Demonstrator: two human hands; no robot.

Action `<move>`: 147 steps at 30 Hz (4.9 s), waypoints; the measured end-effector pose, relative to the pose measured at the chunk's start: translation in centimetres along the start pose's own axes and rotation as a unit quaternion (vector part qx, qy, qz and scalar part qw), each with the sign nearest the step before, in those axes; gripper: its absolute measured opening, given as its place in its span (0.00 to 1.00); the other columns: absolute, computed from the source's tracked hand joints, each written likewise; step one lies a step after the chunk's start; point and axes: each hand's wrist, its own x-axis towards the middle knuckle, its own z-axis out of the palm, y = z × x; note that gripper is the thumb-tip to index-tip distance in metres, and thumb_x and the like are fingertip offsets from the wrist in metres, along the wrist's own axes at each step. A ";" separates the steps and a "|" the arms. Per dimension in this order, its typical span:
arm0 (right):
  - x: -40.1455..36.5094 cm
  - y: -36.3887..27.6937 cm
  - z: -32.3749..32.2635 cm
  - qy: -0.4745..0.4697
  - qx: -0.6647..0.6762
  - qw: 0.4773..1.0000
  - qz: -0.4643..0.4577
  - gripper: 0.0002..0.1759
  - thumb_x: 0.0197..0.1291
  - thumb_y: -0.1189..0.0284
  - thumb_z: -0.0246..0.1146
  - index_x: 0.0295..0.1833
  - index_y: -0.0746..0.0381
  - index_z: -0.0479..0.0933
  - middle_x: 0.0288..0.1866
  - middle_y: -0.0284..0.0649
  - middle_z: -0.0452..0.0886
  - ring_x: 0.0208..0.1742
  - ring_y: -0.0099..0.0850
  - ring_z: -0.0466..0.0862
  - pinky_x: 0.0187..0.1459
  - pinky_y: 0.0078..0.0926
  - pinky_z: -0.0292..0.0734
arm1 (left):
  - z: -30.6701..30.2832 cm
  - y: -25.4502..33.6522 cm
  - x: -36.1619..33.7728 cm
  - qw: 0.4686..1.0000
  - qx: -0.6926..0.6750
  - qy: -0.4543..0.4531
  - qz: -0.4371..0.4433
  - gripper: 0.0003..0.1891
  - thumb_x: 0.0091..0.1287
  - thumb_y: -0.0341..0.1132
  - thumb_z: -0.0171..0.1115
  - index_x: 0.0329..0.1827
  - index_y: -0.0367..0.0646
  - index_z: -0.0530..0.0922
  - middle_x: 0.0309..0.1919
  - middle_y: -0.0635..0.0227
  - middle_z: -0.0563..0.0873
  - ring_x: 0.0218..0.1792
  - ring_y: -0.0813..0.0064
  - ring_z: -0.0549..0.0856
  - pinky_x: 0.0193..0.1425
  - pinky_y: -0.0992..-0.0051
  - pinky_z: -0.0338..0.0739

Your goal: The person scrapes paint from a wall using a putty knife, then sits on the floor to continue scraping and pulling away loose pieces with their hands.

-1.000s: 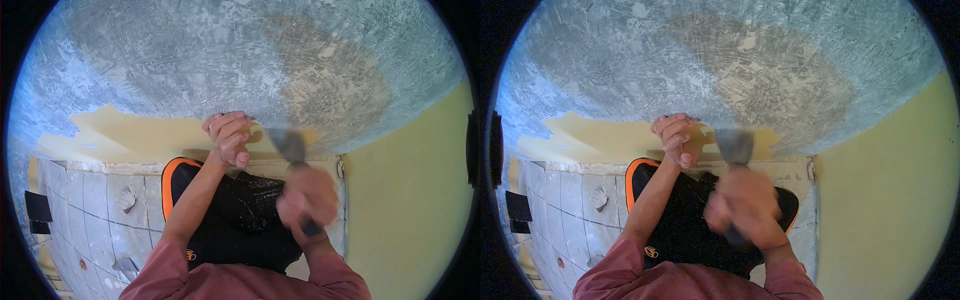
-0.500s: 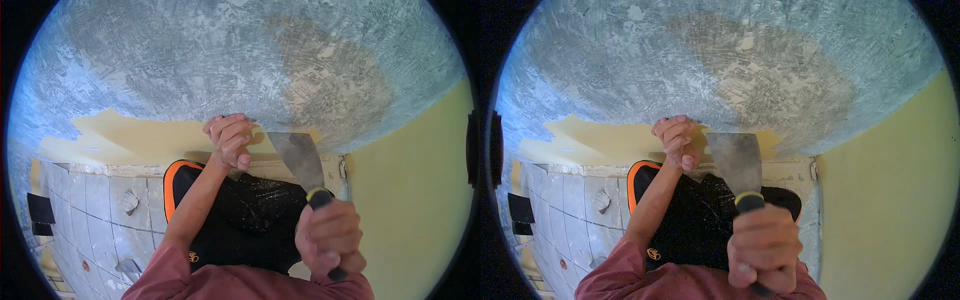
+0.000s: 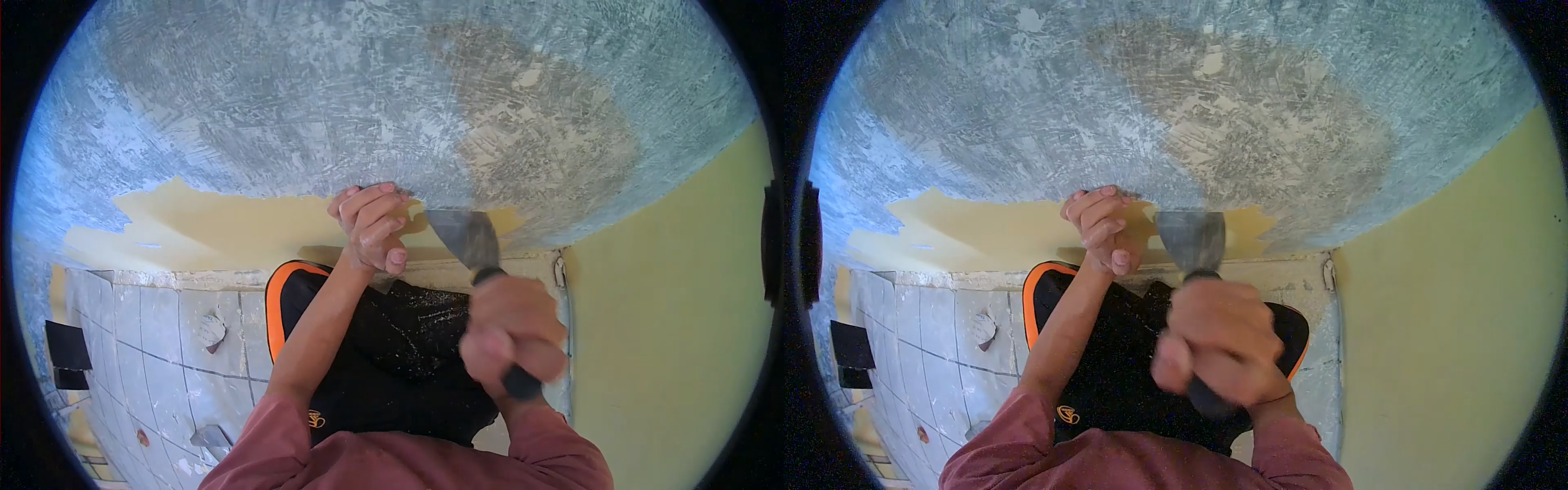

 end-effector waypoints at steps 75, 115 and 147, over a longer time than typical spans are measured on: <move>1.2 -1.1 0.4 0.023 0.086 0.996 -0.015 0.05 0.44 0.83 0.59 0.24 0.65 0.69 0.23 0.41 0.74 0.24 0.35 0.78 0.24 0.32 0.76 | 0.2 0.1 -0.2 1.000 -0.010 0.016 0.001 0.13 0.63 0.48 0.37 0.34 0.51 0.66 0.35 0.70 0.81 0.44 0.70 0.77 0.57 0.64 0.56; -0.6 -0.2 -0.7 -0.088 0.040 0.993 0.072 0.05 0.38 0.81 0.61 0.24 0.63 0.73 0.25 0.42 0.75 0.25 0.41 0.78 0.29 0.38 0.75 | 0.4 -0.3 -0.3 0.999 -0.017 0.028 0.013 0.14 0.63 0.49 0.38 0.33 0.51 0.67 0.35 0.70 0.82 0.45 0.70 0.77 0.58 0.64 0.56; -0.6 -0.5 -0.4 0.053 0.018 0.996 -0.063 0.12 0.44 0.83 0.58 0.17 0.61 0.63 0.15 0.34 0.68 0.13 0.28 0.69 0.16 0.23 0.69 | -0.1 -0.1 -0.1 0.999 0.017 -0.023 0.024 0.12 0.64 0.47 0.37 0.34 0.48 0.60 0.31 0.64 0.78 0.41 0.66 0.74 0.55 0.61 0.57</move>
